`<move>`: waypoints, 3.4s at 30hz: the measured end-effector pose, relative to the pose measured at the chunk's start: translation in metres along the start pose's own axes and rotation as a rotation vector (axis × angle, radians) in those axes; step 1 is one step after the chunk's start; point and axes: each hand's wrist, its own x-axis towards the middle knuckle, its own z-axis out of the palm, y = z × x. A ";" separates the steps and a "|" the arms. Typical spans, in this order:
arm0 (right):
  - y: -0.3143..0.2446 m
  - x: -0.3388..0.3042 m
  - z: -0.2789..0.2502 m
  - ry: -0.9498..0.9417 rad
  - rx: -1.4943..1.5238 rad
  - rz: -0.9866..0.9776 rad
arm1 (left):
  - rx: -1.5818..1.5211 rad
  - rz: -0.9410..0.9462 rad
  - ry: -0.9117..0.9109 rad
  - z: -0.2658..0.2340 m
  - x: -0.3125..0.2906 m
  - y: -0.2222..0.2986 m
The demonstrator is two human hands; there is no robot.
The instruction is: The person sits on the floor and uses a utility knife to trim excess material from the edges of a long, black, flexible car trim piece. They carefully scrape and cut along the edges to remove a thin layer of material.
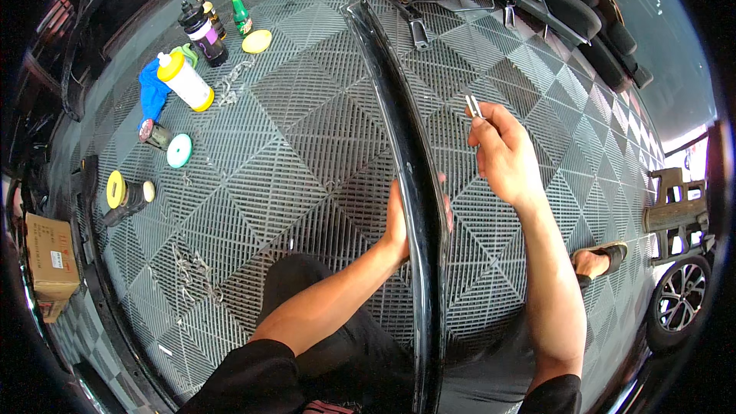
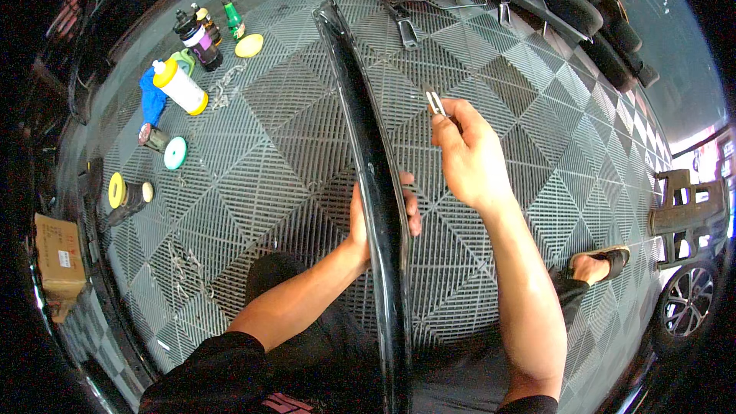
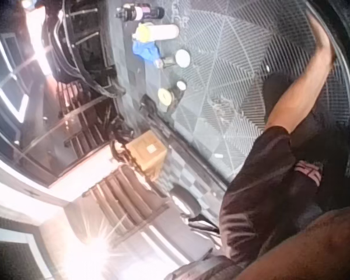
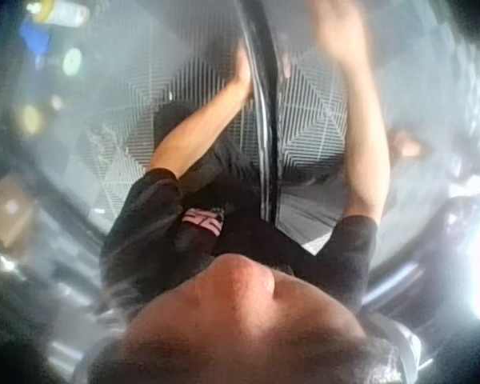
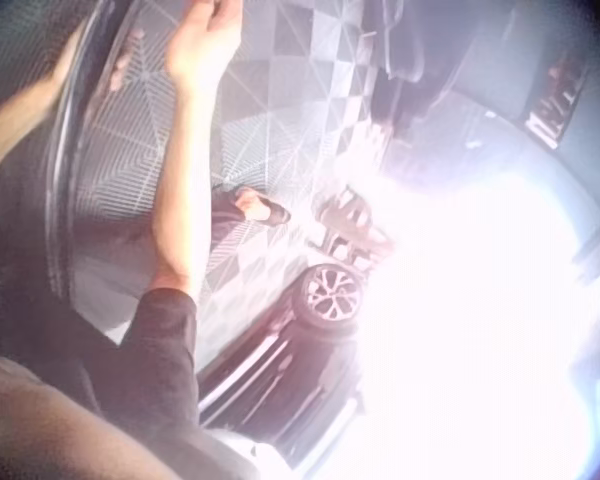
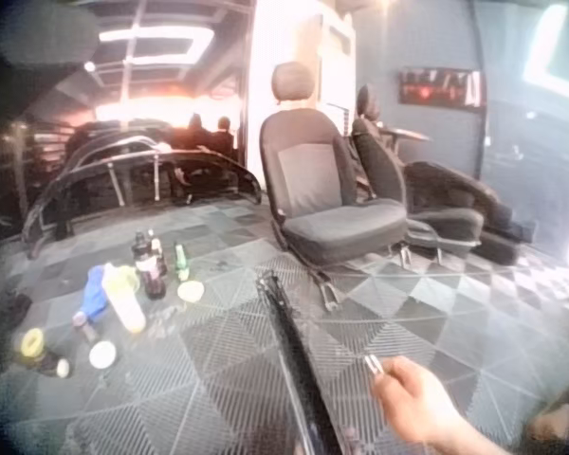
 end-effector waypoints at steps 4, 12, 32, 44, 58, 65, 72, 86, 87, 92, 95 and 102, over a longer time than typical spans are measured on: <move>-0.031 0.007 0.013 -0.105 -0.004 -0.030 | -0.056 0.085 0.064 -0.011 0.016 0.006; -0.022 0.040 0.040 -0.204 0.026 -0.002 | -0.040 0.034 0.026 -0.021 0.014 -0.018; -0.028 0.040 0.066 -0.236 -0.345 -0.308 | 0.140 0.062 0.036 -0.030 0.029 0.017; -0.045 0.040 0.070 -0.251 -0.480 -0.251 | 0.141 0.098 0.096 -0.037 0.033 0.009; -0.047 0.043 0.070 -0.261 -0.522 -0.336 | 0.136 0.039 0.184 -0.021 0.026 0.019; -0.054 0.043 0.068 -0.299 -0.566 -0.355 | 0.194 0.025 0.228 -0.015 0.024 0.023; -0.055 0.042 0.066 -0.364 -0.492 -0.257 | 0.136 0.047 0.155 -0.019 0.023 0.021; -0.049 0.046 0.069 -0.243 -0.418 -0.410 | 0.053 0.042 0.103 -0.013 0.020 0.024; -0.052 0.046 0.069 -0.254 -0.408 -0.392 | 0.054 0.039 0.114 -0.015 0.020 0.023; -0.053 0.043 0.067 -0.281 -0.454 -0.362 | 0.088 0.040 0.108 -0.013 0.020 0.025; -0.053 0.040 0.067 -0.283 -0.458 -0.347 | 0.055 0.027 0.095 -0.013 0.018 0.026; -0.058 0.032 0.065 -0.305 -0.525 -0.314 | 0.123 0.029 0.138 -0.010 0.018 0.024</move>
